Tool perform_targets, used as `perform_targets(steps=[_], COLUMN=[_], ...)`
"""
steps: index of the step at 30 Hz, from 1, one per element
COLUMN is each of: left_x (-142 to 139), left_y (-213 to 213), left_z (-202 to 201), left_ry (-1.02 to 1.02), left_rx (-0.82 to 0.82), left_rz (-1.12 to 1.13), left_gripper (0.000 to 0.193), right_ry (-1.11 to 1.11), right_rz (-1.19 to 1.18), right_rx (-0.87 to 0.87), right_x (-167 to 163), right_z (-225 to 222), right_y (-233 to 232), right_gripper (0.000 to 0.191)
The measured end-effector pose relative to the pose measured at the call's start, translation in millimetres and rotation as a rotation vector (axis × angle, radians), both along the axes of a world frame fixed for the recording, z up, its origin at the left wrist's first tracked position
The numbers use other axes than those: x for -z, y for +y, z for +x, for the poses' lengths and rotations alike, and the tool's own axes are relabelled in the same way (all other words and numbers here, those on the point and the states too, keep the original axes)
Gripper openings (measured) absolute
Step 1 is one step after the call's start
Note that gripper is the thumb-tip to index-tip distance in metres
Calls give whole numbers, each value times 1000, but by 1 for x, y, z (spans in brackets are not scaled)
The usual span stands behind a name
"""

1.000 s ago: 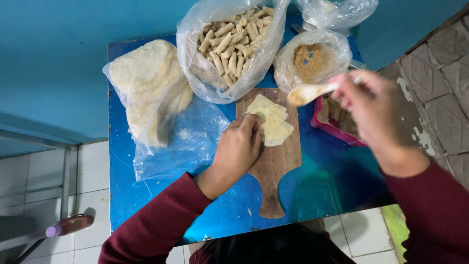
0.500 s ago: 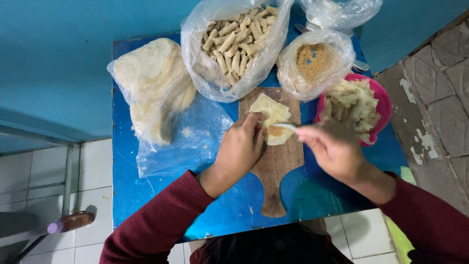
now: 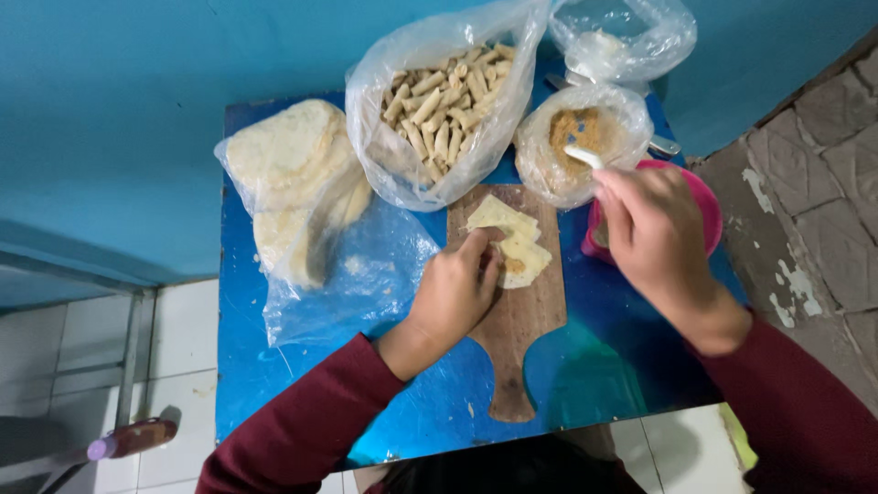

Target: The person takes thin square dough sheets from a stack, spoons a pale filling from a pink bowl onto a sheet, sprinkles brown powder over the filling using a spoon, then folds and pinches the dough closed into a triangular parcel on a wooden board, repeating the cycle for successive wrappers.

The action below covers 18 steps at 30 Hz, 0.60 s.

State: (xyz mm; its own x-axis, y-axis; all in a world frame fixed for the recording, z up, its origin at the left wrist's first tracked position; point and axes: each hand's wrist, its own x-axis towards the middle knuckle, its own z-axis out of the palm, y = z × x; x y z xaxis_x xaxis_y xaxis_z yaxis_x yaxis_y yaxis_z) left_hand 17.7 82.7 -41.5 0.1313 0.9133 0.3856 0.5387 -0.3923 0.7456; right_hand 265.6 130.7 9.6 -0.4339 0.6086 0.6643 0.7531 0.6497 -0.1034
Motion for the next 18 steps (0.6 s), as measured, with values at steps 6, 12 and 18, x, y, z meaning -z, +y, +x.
perform_targets(steps=[6, 12, 18], left_x=[-2, -9, -12], left_y=[0, -1, -5], left_z=[1, -3, -1], left_ry=[-80, -23, 37], left_rx=[30, 55, 38], left_rz=[-85, -4, 25], left_gripper=[24, 30, 27], right_ry=[-33, -21, 22], right_rz=[-216, -579, -628], right_rx=[48, -2, -18], right_x=[-9, 16, 23], right_z=[-24, -40, -41], right_y=[-3, -31, -31], right_gripper=[38, 11, 10])
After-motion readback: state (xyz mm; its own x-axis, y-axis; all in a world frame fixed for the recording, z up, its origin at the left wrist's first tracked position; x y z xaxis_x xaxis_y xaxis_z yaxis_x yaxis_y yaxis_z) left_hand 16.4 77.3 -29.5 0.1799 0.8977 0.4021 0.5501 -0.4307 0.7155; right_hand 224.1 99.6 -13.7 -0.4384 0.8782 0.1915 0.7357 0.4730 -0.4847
